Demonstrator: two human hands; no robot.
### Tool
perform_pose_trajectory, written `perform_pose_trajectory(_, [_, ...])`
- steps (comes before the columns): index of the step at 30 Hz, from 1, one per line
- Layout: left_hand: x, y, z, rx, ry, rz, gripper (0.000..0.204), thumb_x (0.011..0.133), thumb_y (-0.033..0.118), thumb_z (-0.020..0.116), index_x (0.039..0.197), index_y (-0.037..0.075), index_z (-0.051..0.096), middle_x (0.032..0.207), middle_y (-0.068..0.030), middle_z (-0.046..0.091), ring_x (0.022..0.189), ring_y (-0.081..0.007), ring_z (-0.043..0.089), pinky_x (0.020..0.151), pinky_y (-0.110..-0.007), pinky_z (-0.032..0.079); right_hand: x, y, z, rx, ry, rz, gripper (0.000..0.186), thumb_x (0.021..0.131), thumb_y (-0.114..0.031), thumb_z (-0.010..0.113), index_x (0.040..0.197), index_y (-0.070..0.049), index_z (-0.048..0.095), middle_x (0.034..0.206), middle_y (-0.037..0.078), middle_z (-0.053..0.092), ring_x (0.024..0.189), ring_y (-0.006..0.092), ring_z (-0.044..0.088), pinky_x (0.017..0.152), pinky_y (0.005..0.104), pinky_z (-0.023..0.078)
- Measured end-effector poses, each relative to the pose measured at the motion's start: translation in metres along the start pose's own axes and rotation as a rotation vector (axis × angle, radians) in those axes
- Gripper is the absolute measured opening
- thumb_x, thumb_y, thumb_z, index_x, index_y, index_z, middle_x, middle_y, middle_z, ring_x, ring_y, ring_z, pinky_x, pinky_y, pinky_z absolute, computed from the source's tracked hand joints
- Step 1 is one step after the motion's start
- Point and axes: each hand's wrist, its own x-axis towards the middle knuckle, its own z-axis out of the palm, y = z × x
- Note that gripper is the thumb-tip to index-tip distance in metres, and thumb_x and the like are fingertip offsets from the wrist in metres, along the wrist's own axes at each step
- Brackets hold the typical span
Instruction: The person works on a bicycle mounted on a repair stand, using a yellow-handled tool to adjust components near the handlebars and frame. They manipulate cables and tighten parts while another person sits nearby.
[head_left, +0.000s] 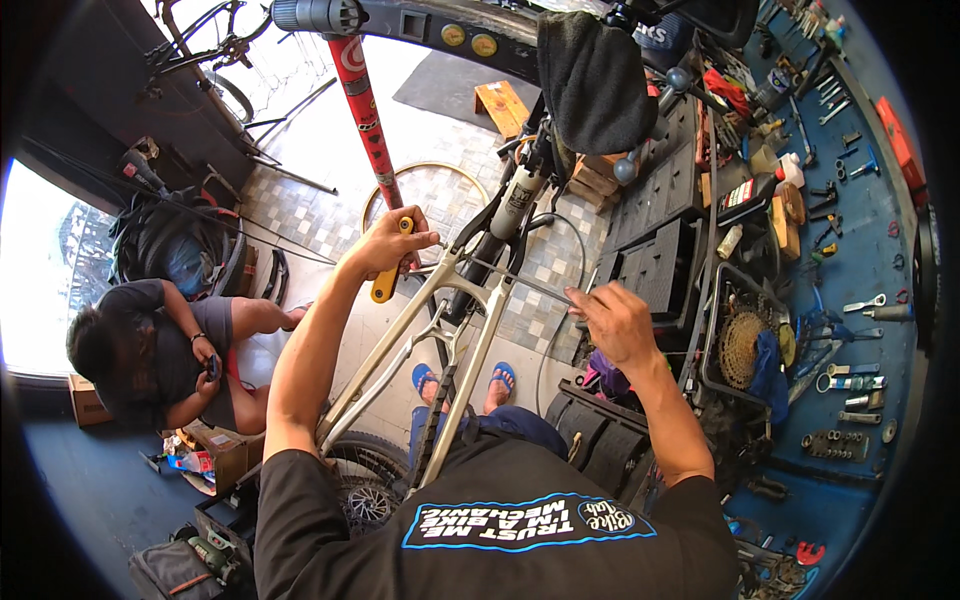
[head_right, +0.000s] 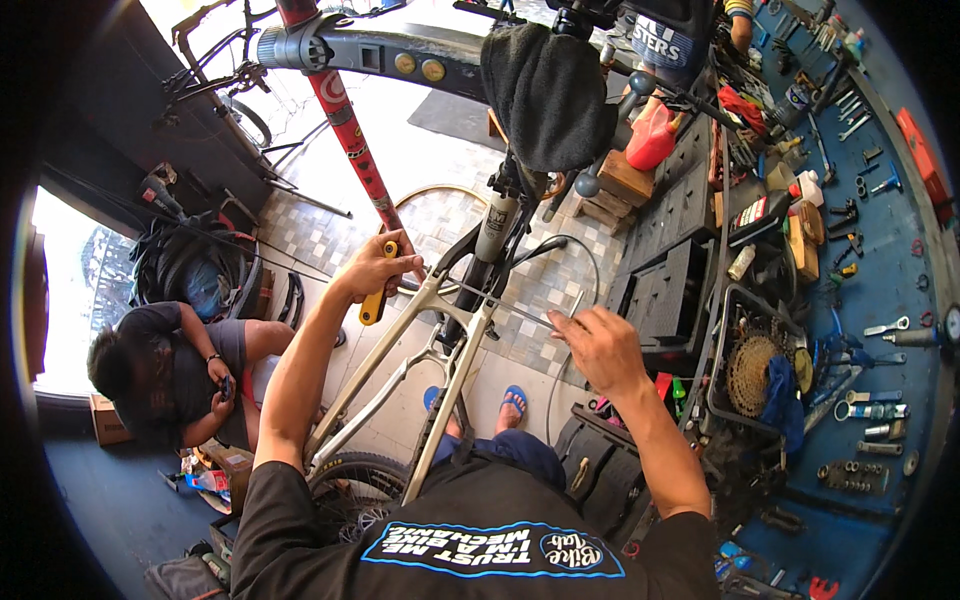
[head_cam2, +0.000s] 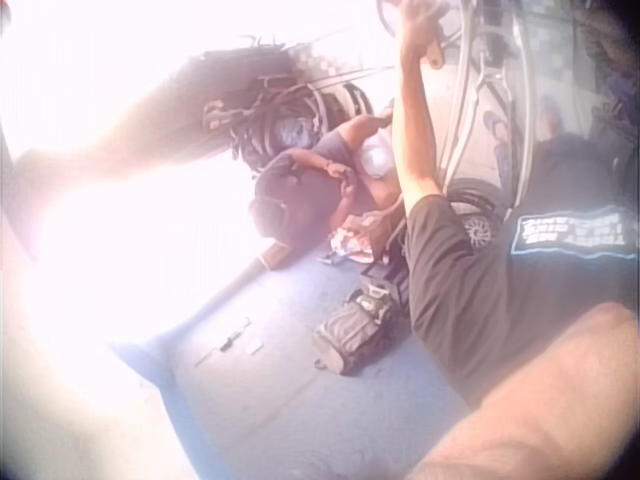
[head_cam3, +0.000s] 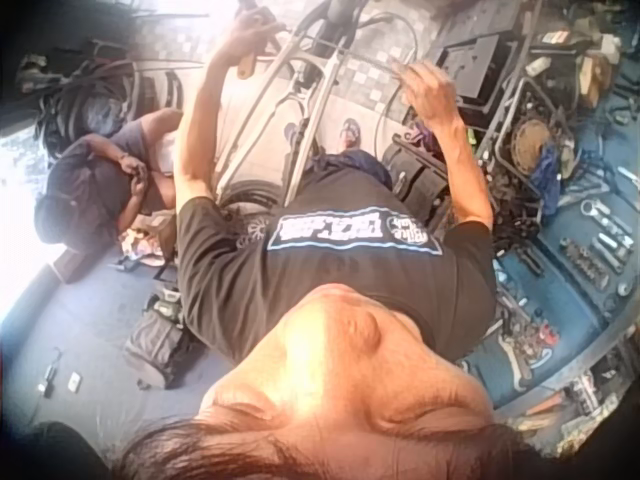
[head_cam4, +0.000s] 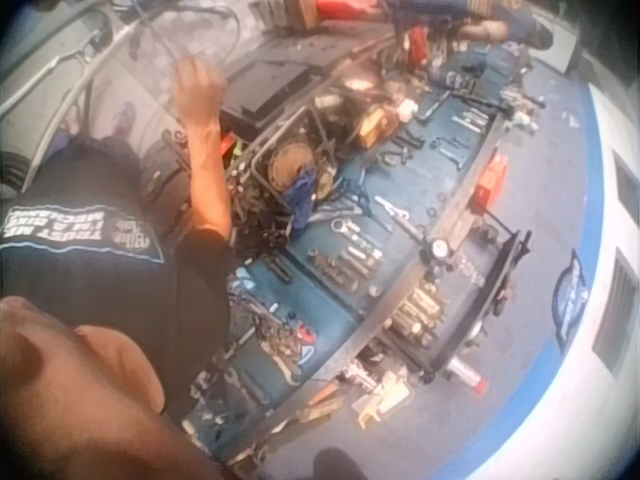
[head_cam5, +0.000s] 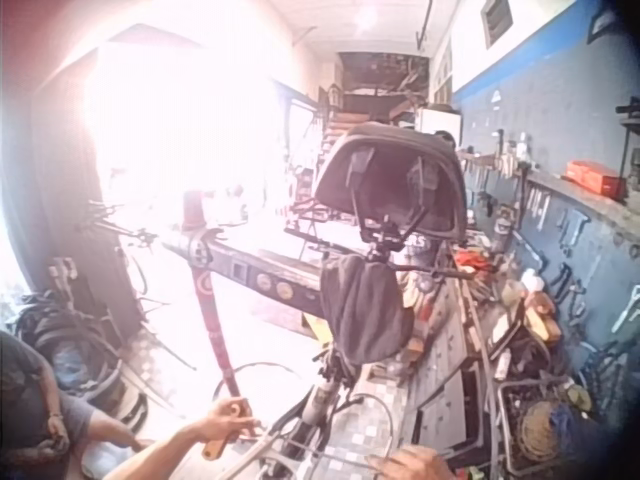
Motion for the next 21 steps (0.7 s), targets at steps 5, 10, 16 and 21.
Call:
perform_pose_trajectory(5, [-0.002, 0.004, 0.005, -0.001, 0.020, -0.005, 0.031, 0.097, 0.024, 0.082, 0.092, 0.007, 0.057, 0.066, 0.0030, 0.057, 0.052, -0.0067, 0.058, 0.046, -0.025, 0.047, 0.011, -0.004, -0.001, 0.038, 0.186, 0.047, 0.023, 0.088, -0.014, 0.082, 0.110, -0.017, 0.083, 0.077, 0.005, 0.062, 0.077, 0.0222, 0.066, 0.063, 0.0359, 0.053])
perform_pose_trajectory(10, [-0.001, 0.003, 0.003, -0.008, 0.006, -0.014, 0.030, 0.097, 0.025, 0.082, 0.093, 0.008, 0.057, 0.066, 0.0033, 0.056, 0.051, -0.0070, 0.058, 0.045, -0.025, 0.047, 0.005, -0.003, 0.004, 0.763, -0.094, 0.476, 0.024, 0.100, -0.024, 0.075, 0.119, -0.010, 0.077, 0.079, 0.006, 0.068, 0.069, 0.0189, 0.067, 0.060, 0.0310, 0.053])
perform_pose_trajectory(16, [0.001, 0.003, 0.006, -0.033, 0.012, -0.028, 0.025, 0.100, 0.020, 0.078, 0.093, 0.010, 0.056, 0.077, -0.0037, 0.074, 0.047, -0.0054, 0.053, 0.040, -0.023, 0.043, -0.006, -0.008, 0.018, 1.506, -0.149, 0.815, 0.026, 0.111, -0.026, 0.061, 0.125, -0.004, 0.067, 0.081, 0.002, 0.065, 0.061, 0.0069, 0.059, 0.053, 0.0246, 0.050])
perform_pose_trajectory(21, [-0.001, 0.001, 0.004, -0.012, 0.019, -0.017, 0.028, 0.098, 0.023, 0.080, 0.093, 0.009, 0.057, 0.070, 0.0010, 0.061, 0.050, -0.0062, 0.056, 0.043, -0.024, 0.045, 0.006, -0.026, 0.028, 1.117, -0.108, 0.650, 0.020, 0.112, -0.016, 0.055, 0.126, -0.006, 0.065, 0.083, 0.001, 0.062, 0.060, 0.0088, 0.054, 0.057, 0.0272, 0.047])
